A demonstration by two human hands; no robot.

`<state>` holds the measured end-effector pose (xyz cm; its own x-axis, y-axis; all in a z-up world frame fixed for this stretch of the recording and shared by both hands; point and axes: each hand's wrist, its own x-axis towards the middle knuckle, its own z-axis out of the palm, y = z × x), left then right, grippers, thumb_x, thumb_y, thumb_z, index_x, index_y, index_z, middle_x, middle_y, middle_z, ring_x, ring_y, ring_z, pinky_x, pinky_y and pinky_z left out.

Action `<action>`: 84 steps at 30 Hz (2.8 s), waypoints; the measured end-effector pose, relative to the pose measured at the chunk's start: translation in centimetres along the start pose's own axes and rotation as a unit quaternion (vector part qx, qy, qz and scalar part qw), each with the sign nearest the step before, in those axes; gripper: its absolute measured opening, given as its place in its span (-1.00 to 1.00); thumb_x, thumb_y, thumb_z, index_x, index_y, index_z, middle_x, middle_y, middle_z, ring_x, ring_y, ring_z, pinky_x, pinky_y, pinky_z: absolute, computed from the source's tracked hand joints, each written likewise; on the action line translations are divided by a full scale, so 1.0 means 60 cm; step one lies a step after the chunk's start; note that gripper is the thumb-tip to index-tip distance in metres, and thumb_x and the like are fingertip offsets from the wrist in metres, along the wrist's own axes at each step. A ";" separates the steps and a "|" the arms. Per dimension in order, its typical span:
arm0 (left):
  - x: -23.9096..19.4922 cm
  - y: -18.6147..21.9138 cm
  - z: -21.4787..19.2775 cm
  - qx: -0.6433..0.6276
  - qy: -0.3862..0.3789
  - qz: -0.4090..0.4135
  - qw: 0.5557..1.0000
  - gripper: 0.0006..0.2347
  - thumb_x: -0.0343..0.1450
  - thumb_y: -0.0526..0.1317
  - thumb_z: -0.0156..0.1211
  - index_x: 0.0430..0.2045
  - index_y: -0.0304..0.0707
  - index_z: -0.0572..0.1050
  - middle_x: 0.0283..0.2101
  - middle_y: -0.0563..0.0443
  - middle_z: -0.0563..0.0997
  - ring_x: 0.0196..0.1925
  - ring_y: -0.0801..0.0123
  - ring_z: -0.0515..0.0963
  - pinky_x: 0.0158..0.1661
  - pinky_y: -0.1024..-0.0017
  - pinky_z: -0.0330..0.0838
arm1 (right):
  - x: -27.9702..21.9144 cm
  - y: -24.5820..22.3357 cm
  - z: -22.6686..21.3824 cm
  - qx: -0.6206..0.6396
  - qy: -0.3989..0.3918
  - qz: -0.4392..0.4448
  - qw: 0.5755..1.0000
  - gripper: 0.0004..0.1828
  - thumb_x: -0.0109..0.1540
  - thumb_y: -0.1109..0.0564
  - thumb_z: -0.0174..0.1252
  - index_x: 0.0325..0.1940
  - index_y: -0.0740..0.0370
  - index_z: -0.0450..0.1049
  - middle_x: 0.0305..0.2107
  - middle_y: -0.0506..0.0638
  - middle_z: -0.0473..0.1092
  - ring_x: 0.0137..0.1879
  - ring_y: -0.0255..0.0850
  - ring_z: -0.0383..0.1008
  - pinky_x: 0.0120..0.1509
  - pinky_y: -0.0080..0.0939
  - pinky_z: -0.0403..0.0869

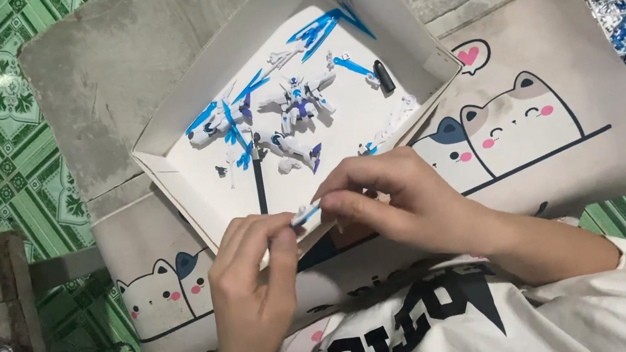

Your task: The person assembles a white and blue model kit by hand, snapping together small plastic pieces including wing-like attachments and a central body. They repeatedly pick up parts from a white box, align them, and press them into place, occasionally rotating the partially assembled model to access different connection points.

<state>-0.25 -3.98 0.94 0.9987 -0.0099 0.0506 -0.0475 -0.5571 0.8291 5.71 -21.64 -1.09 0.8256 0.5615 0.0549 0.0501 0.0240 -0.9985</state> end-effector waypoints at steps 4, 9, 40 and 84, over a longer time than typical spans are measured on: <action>0.011 0.004 -0.010 0.020 -0.060 0.054 0.997 -0.95 0.28 -0.36 0.06 -0.49 -0.38 0.44 -0.40 -0.04 0.51 -0.34 0.32 0.44 -0.30 0.47 0.33 | 0.000 -0.011 -0.002 -0.042 -0.025 -0.031 0.998 -0.93 0.13 0.25 0.09 -0.40 0.33 0.45 -0.66 -0.05 0.44 -0.57 -0.37 0.39 -0.47 -0.47 0.36; 0.004 -0.025 0.019 -0.120 0.042 -0.002 0.992 -0.94 0.31 -0.35 0.12 -0.48 -0.41 0.48 -0.37 -0.02 0.45 -0.36 0.44 0.39 -0.33 0.58 0.29 | -0.004 0.013 0.014 0.018 0.002 0.000 1.000 -0.83 0.11 0.22 0.15 -0.24 0.32 0.44 -0.55 -0.06 0.45 -0.55 -0.45 0.29 -0.48 -0.52 0.26; 0.059 -0.110 -0.032 0.330 0.029 0.031 0.943 -0.92 0.39 -0.25 0.20 -0.44 -0.25 0.57 -0.43 -0.01 0.43 -0.24 0.19 0.36 -0.22 0.27 0.18 | 0.074 0.022 -0.001 -0.345 -0.042 -0.019 0.937 -0.86 0.14 0.38 0.04 -0.23 0.45 0.46 -0.67 0.20 0.42 -0.55 -0.02 0.48 -0.48 -0.20 0.43; 0.038 -0.037 -0.004 -0.097 0.023 0.099 0.990 -0.78 0.43 -0.22 -0.09 -0.59 -0.26 0.47 -0.64 0.00 0.44 -0.58 0.33 0.43 -0.49 0.44 0.32 | 0.061 0.044 0.008 0.059 -0.086 -0.046 0.994 -0.90 0.21 0.19 0.07 -0.22 0.25 0.41 -0.53 0.03 0.42 -0.34 -0.24 0.43 -0.18 -0.17 0.46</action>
<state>2.12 -2.55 -0.67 0.9676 -0.0625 0.2448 -0.2499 -0.3789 0.8911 8.58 -19.15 -3.54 0.7123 0.6849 0.1532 0.0460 0.1722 -0.9840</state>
